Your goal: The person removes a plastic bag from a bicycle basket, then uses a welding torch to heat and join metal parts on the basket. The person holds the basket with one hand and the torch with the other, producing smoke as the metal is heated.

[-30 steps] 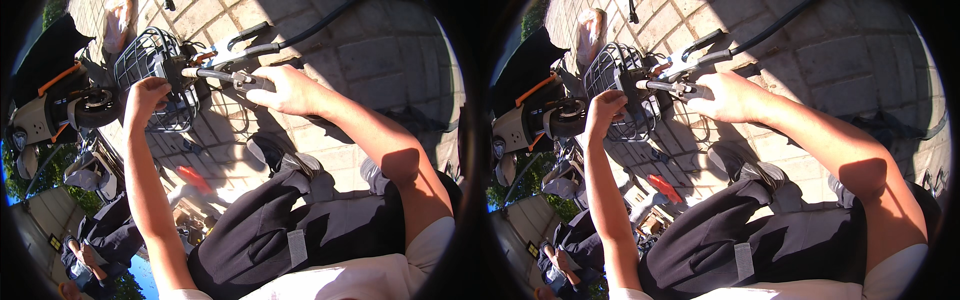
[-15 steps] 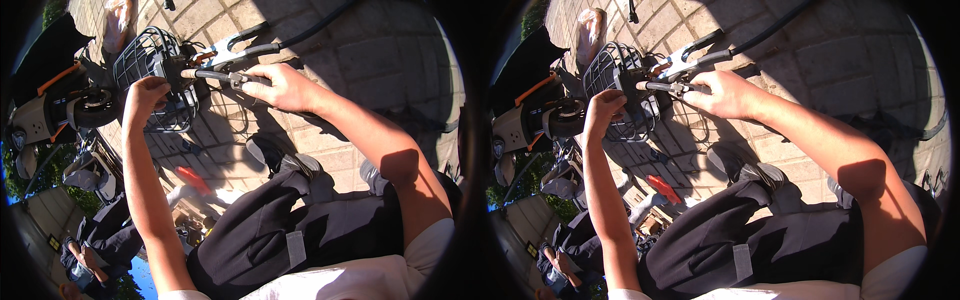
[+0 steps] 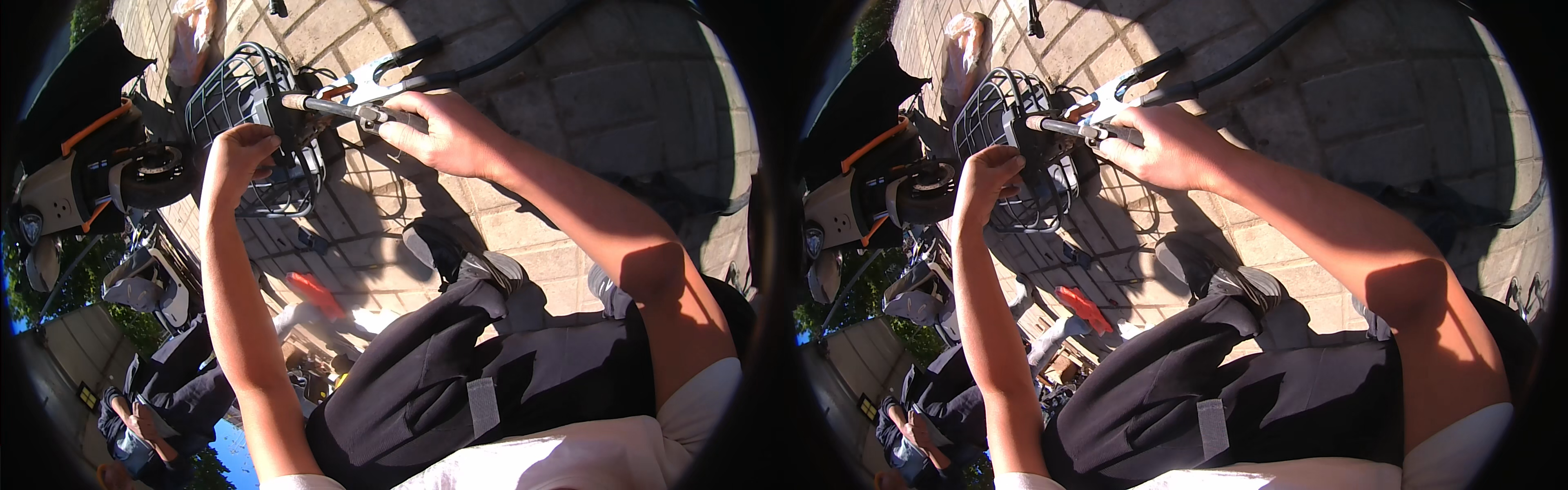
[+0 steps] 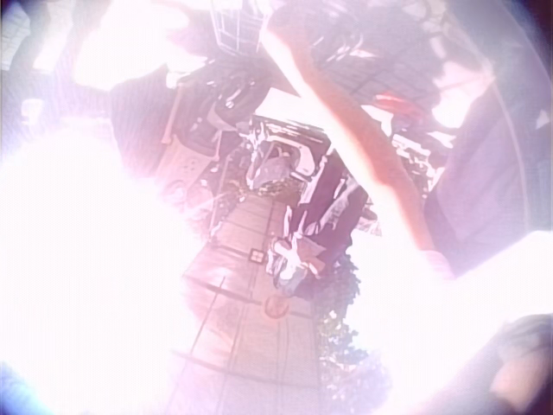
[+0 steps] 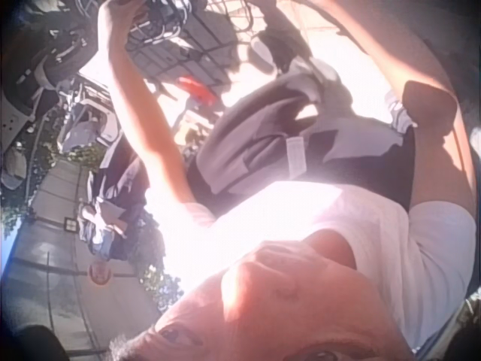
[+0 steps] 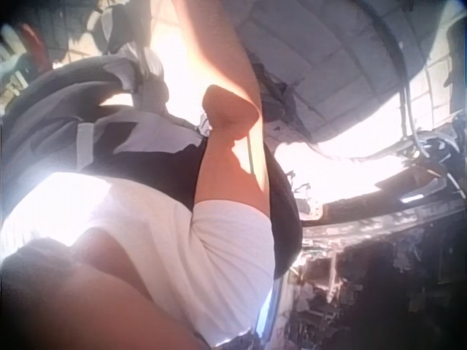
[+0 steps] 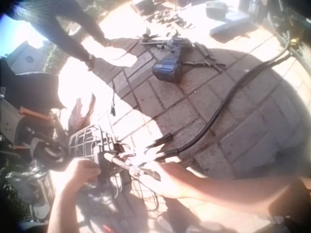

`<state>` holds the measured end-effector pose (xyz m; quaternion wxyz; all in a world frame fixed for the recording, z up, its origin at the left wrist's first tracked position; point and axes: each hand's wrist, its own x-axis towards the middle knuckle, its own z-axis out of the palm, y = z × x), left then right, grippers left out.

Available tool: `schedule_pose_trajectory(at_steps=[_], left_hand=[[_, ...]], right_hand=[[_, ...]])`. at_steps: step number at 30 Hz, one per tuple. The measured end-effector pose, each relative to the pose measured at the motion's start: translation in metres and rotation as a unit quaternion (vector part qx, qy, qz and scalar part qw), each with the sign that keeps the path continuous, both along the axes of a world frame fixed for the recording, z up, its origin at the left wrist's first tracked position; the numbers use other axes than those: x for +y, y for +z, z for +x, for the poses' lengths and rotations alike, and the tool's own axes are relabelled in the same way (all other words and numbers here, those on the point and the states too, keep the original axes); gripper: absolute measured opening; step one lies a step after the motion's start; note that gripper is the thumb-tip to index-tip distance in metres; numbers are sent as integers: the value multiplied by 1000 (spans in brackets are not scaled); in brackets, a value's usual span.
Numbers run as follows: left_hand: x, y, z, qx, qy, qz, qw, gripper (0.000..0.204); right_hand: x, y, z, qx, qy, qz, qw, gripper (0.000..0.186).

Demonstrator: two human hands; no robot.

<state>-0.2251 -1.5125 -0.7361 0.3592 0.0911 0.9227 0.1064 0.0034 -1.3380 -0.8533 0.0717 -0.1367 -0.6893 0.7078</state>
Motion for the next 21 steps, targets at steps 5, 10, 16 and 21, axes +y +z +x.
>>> schedule_pose_trajectory(at_steps=[5, 10, 16, 21], left_hand=[[-1, 0, 0, 2, -1, 3, 1000, 19], [-1, -1, -1, -1, 2, 5, 1000, 18], [-1, -1, -1, 0, 5, 6, 1000, 18], [0, -1, 0, 3, 6, 6, 1000, 18]], right_hand=[[-7, -8, 2, -13, 3, 24, 1000, 35], [-7, -12, 1, -10, 17, 39, 999, 35], [-4, -11, -2, -41, 39, 31, 998, 36], [-3, -11, -2, -37, 41, 20, 998, 35]])
